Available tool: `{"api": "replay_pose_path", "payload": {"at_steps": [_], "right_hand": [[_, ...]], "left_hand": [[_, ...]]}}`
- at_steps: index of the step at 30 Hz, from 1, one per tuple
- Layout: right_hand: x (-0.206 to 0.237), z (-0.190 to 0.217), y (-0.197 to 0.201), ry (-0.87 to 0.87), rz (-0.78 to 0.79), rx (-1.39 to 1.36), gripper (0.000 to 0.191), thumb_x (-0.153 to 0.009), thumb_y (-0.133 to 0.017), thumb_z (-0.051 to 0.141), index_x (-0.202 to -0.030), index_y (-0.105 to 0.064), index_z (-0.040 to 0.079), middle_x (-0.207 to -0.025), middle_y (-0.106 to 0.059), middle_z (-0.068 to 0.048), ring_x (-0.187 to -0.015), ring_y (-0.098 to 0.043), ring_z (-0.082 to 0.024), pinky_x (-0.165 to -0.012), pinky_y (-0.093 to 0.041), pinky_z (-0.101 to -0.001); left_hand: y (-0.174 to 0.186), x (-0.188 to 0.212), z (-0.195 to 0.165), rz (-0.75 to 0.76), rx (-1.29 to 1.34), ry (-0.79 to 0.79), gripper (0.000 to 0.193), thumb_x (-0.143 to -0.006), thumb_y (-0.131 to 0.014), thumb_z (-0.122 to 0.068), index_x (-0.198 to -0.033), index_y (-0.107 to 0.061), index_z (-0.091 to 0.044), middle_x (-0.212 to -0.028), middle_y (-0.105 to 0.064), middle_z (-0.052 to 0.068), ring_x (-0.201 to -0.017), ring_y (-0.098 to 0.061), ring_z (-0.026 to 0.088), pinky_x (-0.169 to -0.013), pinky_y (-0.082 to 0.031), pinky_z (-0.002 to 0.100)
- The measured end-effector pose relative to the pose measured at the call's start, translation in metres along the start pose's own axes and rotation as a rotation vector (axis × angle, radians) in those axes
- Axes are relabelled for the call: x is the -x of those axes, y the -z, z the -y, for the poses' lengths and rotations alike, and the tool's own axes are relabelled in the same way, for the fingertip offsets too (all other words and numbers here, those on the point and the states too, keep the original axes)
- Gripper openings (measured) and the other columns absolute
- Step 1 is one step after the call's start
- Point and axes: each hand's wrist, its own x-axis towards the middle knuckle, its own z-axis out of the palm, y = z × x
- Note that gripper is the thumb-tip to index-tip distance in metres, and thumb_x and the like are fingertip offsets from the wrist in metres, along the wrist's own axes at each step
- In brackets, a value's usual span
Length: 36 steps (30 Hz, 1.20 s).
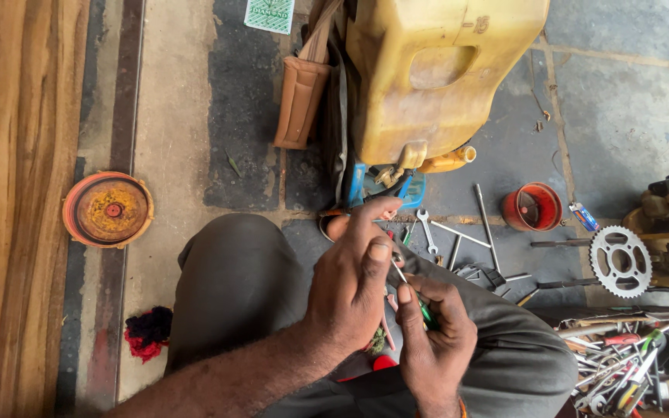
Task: The person sits on the floor and works on a small engine carburetor, using a screwdriver to loosen its parts and pliers to handle small fittings. They wipe and clean the carburetor body with a cloth and handle small screws and gaskets while reassembling it.
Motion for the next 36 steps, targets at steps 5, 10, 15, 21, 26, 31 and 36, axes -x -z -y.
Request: {"api": "replay_pose_path", "payload": {"at_steps": [5, 10, 15, 21, 26, 31, 36], "right_hand": [[0.000, 0.002, 0.000, -0.037, 0.006, 0.030, 0.012, -0.097, -0.070, 0.004, -0.105, -0.066, -0.003, -0.088, -0.073, -0.004, -0.080, -0.062, -0.004, -0.070, -0.051, -0.0200], [0.001, 0.004, 0.000, -0.035, 0.006, 0.025, 0.011, -0.097, -0.070, 0.004, -0.105, -0.067, -0.003, -0.087, -0.072, -0.003, -0.078, -0.060, -0.004, -0.069, -0.049, -0.0193], [0.002, 0.006, 0.000, -0.103, 0.000, 0.011, 0.011, -0.097, -0.070, 0.005, -0.104, -0.068, -0.003, -0.081, -0.069, -0.003, -0.071, -0.055, -0.004, -0.063, -0.046, -0.0197], [0.001, 0.008, -0.001, -0.047, 0.012, 0.044, 0.009, -0.097, -0.069, 0.005, -0.103, -0.068, -0.003, -0.085, -0.070, -0.001, -0.075, -0.056, -0.003, -0.066, -0.047, -0.0187], [0.001, 0.010, 0.000, -0.078, 0.017, 0.020, 0.011, -0.097, -0.069, 0.006, -0.104, -0.069, -0.003, -0.084, -0.070, -0.001, -0.073, -0.055, -0.003, -0.065, -0.046, -0.0187], [0.001, 0.012, 0.001, -0.146, 0.021, -0.010, 0.011, -0.097, -0.069, 0.007, -0.103, -0.069, -0.002, -0.079, -0.068, -0.001, -0.066, -0.052, -0.003, -0.057, -0.044, -0.0200], [0.000, 0.015, 0.000, -0.155, 0.024, -0.030, 0.011, -0.097, -0.069, 0.006, -0.102, -0.069, -0.003, -0.081, -0.069, -0.002, -0.067, -0.053, -0.004, -0.058, -0.045, -0.0207]], "left_hand": [[0.000, -0.001, 0.001, 0.005, -0.007, 0.043, 0.074, -0.109, -0.017, -0.061, -0.145, -0.048, -0.004, -0.102, -0.069, 0.016, -0.088, -0.074, 0.024, -0.072, -0.059, 0.038], [-0.001, 0.002, 0.000, 0.035, -0.019, 0.071, 0.073, -0.108, -0.019, -0.061, -0.145, -0.048, -0.005, -0.093, -0.068, 0.015, -0.085, -0.074, 0.025, -0.071, -0.059, 0.038], [0.000, 0.001, 0.002, -0.005, -0.046, 0.005, 0.070, -0.112, -0.019, -0.059, -0.146, -0.048, -0.005, -0.097, -0.068, 0.016, -0.089, -0.073, 0.027, -0.076, -0.058, 0.040], [0.000, 0.001, 0.002, 0.025, -0.042, 0.043, 0.070, -0.110, -0.020, -0.059, -0.146, -0.048, -0.005, -0.094, -0.067, 0.016, -0.086, -0.073, 0.026, -0.073, -0.058, 0.040], [0.000, 0.002, 0.000, 0.024, -0.051, 0.034, 0.069, -0.111, -0.021, -0.059, -0.145, -0.048, -0.005, -0.093, -0.067, 0.015, -0.087, -0.073, 0.027, -0.074, -0.057, 0.040], [-0.001, 0.002, 0.001, 0.025, -0.064, 0.007, 0.069, -0.111, -0.022, -0.058, -0.146, -0.047, -0.004, -0.094, -0.067, 0.015, -0.087, -0.073, 0.026, -0.074, -0.057, 0.039], [-0.001, 0.002, 0.002, 0.032, -0.059, 0.027, 0.069, -0.111, -0.023, -0.057, -0.145, -0.048, -0.003, -0.092, -0.066, 0.014, -0.083, -0.072, 0.025, -0.070, -0.057, 0.039]]}}
